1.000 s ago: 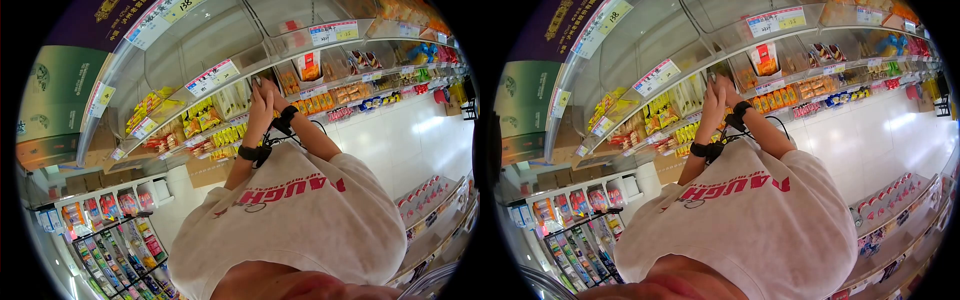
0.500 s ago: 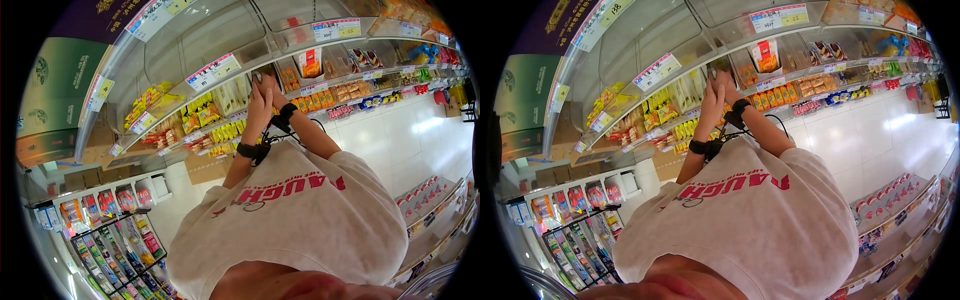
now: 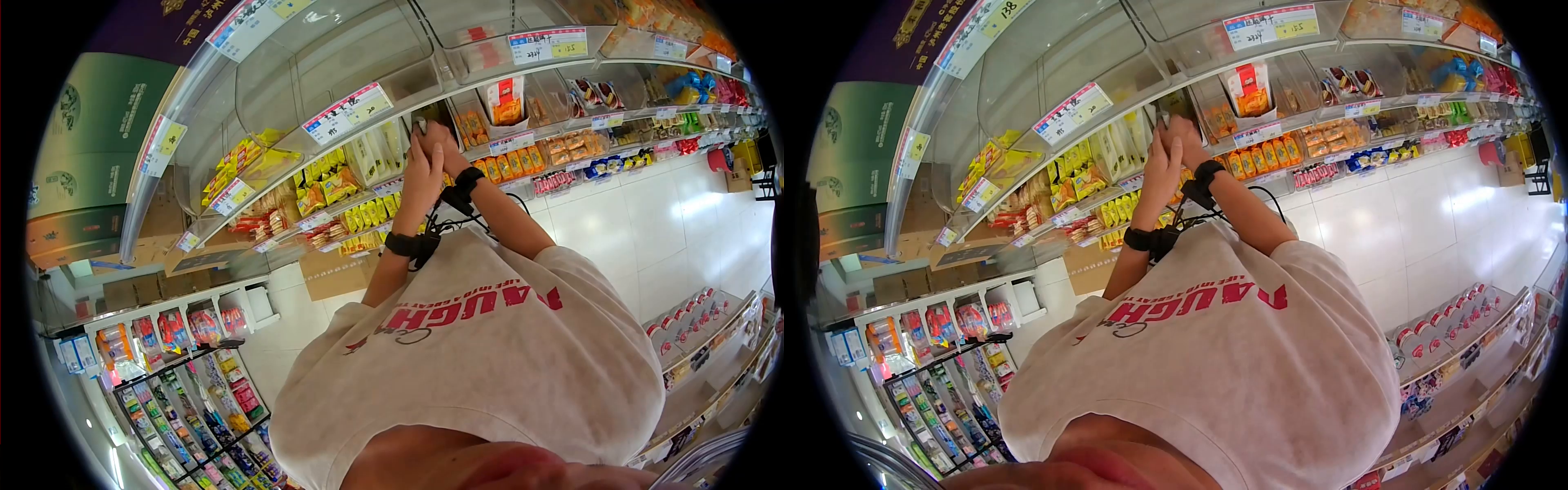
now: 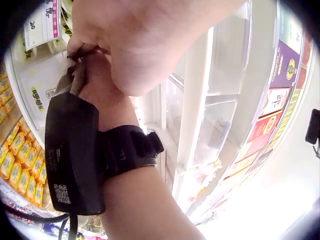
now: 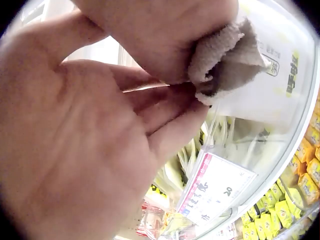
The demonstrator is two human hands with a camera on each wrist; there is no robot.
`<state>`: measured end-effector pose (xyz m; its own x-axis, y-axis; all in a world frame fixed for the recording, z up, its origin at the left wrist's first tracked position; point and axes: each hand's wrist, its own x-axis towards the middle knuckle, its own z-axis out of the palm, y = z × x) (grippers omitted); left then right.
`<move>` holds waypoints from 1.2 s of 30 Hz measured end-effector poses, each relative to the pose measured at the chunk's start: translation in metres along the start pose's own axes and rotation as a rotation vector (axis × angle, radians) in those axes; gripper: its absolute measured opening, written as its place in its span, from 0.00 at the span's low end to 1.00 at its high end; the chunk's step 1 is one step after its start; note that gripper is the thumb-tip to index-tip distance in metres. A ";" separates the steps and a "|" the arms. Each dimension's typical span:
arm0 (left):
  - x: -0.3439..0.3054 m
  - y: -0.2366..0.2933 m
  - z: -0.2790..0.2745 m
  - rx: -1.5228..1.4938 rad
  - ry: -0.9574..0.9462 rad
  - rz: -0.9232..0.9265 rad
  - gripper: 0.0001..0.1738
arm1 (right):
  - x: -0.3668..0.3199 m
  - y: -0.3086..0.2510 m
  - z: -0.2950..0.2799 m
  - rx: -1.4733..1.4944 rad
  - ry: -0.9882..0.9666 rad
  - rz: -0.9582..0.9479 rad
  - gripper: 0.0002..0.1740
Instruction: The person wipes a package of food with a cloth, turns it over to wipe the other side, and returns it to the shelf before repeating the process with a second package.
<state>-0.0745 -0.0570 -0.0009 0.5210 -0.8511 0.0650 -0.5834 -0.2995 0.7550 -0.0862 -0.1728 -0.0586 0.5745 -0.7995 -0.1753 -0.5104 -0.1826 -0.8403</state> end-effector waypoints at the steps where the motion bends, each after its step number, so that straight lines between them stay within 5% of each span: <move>1: 0.000 -0.002 0.000 0.013 0.009 0.029 0.44 | -0.001 -0.002 -0.001 -0.011 -0.018 0.027 0.27; 14: -0.001 -0.006 0.000 0.011 -0.001 -0.025 0.43 | 0.004 0.003 0.002 -0.133 -0.009 -0.100 0.25; 17: -0.005 -0.010 0.000 -0.050 -0.003 0.006 0.42 | 0.009 0.019 0.015 -0.244 0.315 -0.411 0.20; 24: -0.006 -0.007 -0.016 -0.326 0.094 0.106 0.38 | -0.036 -0.033 -0.024 0.022 0.534 -0.539 0.15; 28: -0.018 0.003 -0.037 -0.421 0.230 0.103 0.34 | -0.056 -0.039 -0.043 0.304 0.564 -0.339 0.17; 32: -0.029 -0.006 -0.046 -0.448 0.302 0.105 0.32 | -0.102 -0.057 -0.074 0.830 0.243 -0.190 0.16; 36: -0.044 -0.019 -0.057 -0.771 -0.051 -0.006 0.23 | -0.139 -0.068 -0.079 1.005 0.119 0.181 0.19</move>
<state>-0.0508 0.0106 0.0189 0.4821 -0.8750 0.0434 0.0279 0.0648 0.9975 -0.1820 -0.0941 0.0633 0.4472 -0.8290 -0.3359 0.2199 0.4659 -0.8571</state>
